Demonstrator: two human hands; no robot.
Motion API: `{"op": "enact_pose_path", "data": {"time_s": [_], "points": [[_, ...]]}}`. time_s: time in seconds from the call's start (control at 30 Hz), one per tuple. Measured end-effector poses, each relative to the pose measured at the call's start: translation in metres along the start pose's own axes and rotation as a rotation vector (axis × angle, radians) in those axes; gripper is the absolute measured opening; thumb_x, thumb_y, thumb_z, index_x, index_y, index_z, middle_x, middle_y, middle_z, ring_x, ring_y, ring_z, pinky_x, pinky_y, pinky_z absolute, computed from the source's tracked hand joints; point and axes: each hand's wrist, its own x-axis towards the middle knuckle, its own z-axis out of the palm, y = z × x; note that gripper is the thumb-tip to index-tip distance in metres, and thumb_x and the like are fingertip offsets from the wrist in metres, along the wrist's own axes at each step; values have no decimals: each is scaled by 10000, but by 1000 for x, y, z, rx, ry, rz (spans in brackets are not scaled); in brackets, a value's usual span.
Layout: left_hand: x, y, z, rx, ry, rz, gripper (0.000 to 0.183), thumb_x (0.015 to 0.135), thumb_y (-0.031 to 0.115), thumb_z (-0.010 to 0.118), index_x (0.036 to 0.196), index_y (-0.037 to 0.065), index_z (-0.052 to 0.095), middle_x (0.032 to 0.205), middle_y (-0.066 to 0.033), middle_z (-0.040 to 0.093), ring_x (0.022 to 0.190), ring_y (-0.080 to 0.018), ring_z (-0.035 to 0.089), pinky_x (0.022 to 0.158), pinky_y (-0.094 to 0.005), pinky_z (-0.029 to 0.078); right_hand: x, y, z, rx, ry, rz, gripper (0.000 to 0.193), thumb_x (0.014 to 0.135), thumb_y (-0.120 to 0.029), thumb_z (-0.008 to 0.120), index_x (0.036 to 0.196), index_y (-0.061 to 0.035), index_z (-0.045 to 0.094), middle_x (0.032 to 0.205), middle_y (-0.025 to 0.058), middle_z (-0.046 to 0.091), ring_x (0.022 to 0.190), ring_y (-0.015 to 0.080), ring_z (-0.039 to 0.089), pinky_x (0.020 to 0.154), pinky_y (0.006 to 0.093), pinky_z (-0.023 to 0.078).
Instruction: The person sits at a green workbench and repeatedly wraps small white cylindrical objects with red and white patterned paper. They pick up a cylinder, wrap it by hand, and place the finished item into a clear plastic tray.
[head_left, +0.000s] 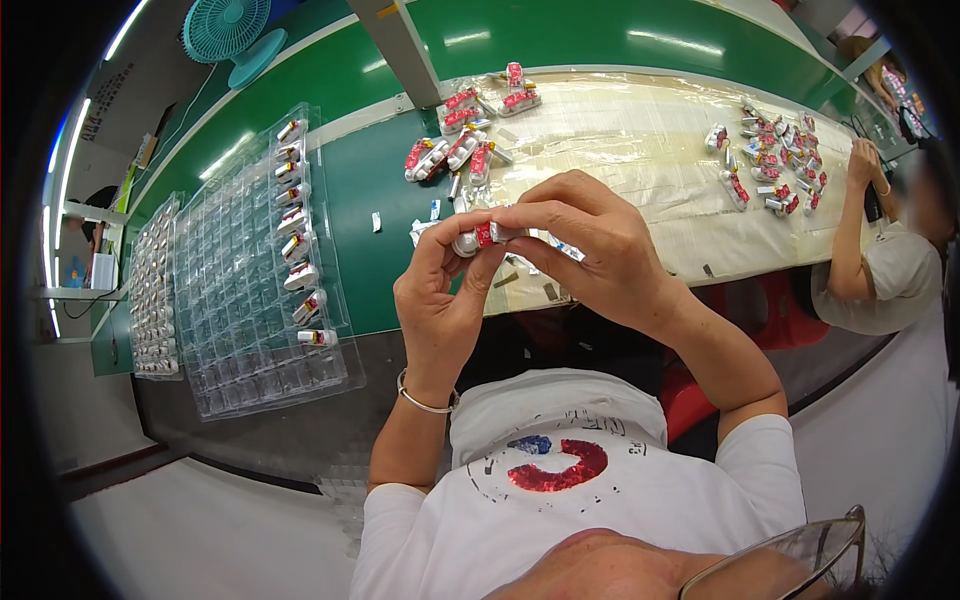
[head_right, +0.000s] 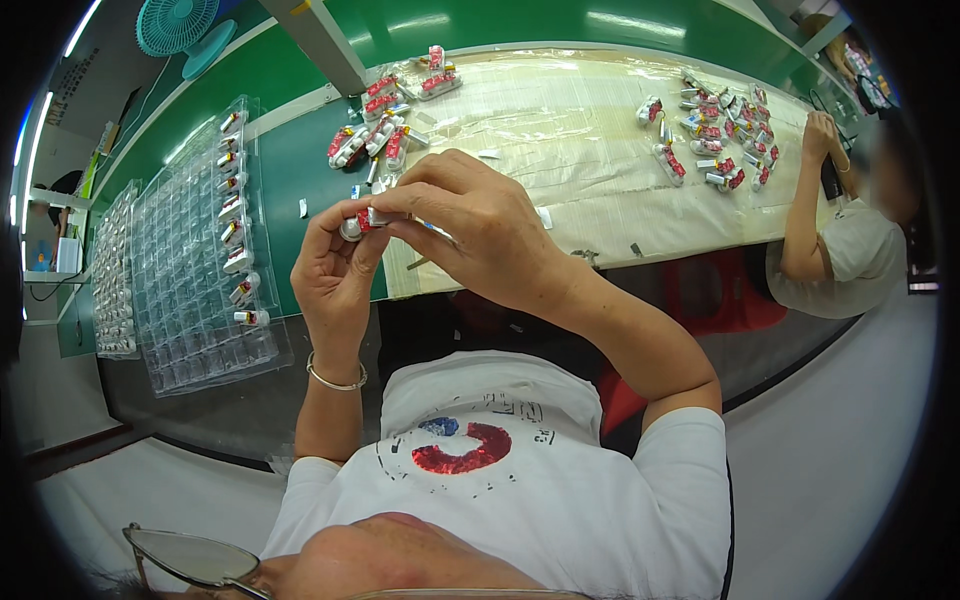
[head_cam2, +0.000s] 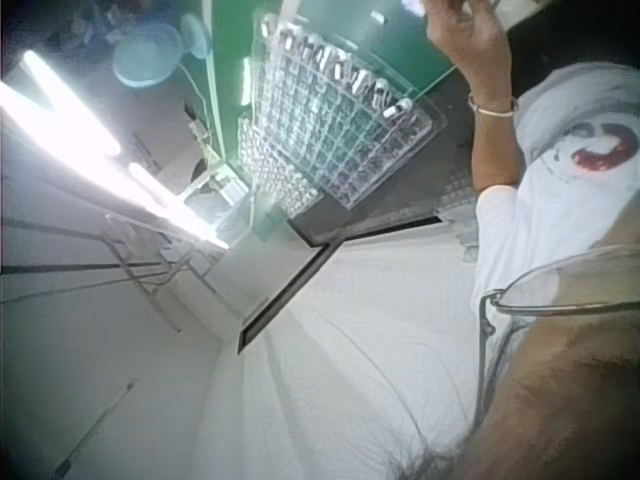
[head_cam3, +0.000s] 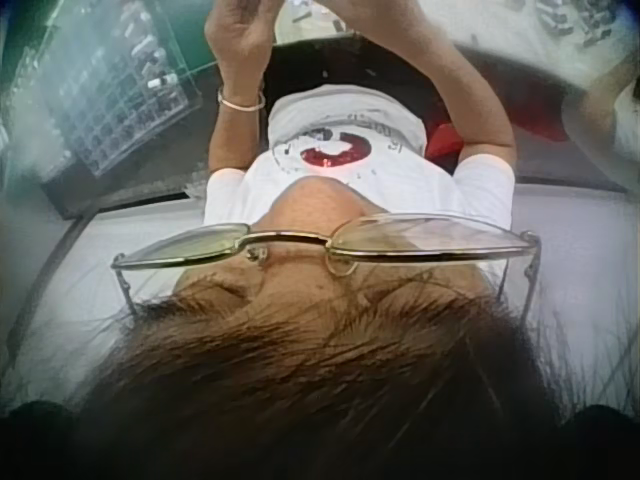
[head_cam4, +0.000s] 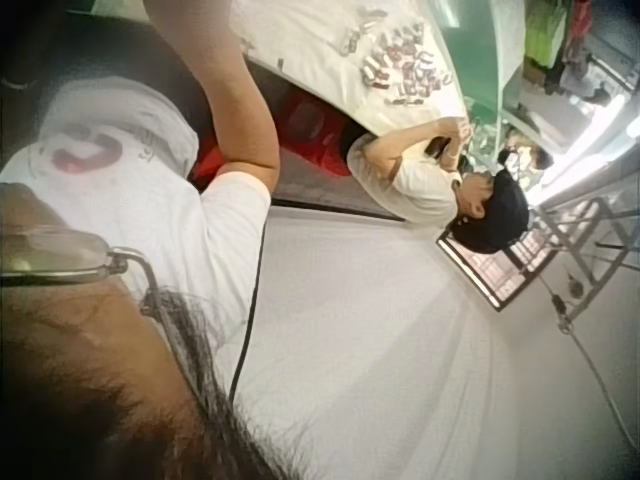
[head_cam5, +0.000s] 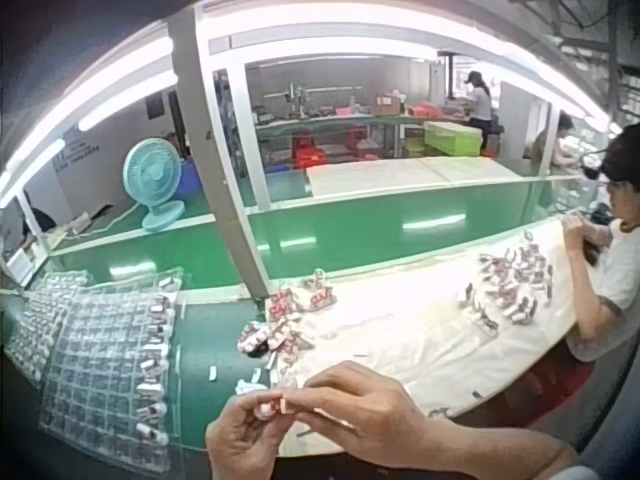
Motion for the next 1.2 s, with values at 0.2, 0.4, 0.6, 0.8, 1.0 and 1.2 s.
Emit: {"op": "enact_pose_path", "data": {"time_s": [0.2, 0.4, 0.6, 0.8, 1.0, 1.2], "points": [[-3, 9, -2, 18, -42, -47, 284, 940, 14, 629, 1209, -55, 569, 1052, -76, 653, 968, -98, 612, 852, -234, 502, -1, -1, -1, -8, 15, -8, 259, 797, -96, 747, 1054, -119, 719, 883, 64, 647, 819, 237, 629, 663, 337, 523], [-5, 8, 1, 16, -10, 18, 270, 926, 46, 654, 1181, -27, 604, 1078, -93, 679, 967, -124, 651, 850, -264, 550, -2, -5, -1, 14, 34, 8, 247, 802, -97, 745, 1047, -112, 723, 883, 67, 649, 813, 237, 628, 663, 334, 520], [-6, 9, 2, 59, -5, 37, 275, 925, 47, 654, 1186, -26, 609, 1099, -101, 680, 985, -130, 652, 851, -269, 555, -5, -5, -1, 53, 51, 11, 249, 793, -79, 752, 1040, -100, 724, 881, 70, 651, 794, 238, 630, 655, 334, 519], [-5, 11, 4, 64, -5, 23, 278, 928, 43, 647, 1194, -26, 610, 1088, -96, 684, 972, -129, 653, 844, -265, 558, -7, -3, -1, 51, 39, -13, 283, 784, -49, 756, 1059, -108, 727, 876, 59, 658, 774, 215, 628, 633, 314, 513], [-6, 12, 2, 52, -43, -64, 277, 932, 8, 631, 1193, -73, 582, 1108, -131, 665, 994, -145, 640, 893, -283, 531, -10, 2, -1, -26, 39, -86, 362, 741, 14, 753, 1081, -112, 731, 878, 45, 664, 763, 200, 621, 624, 297, 507], [-8, 6, 5, -15, -21, -49, 294, 922, 3, 641, 1210, -42, 606, 1110, -103, 675, 980, -123, 648, 855, -257, 561, -15, 3, 1, -58, 45, -66, 316, 734, 0, 729, 1036, -94, 725, 858, 42, 649, 784, 225, 625, 639, 320, 523]]}}
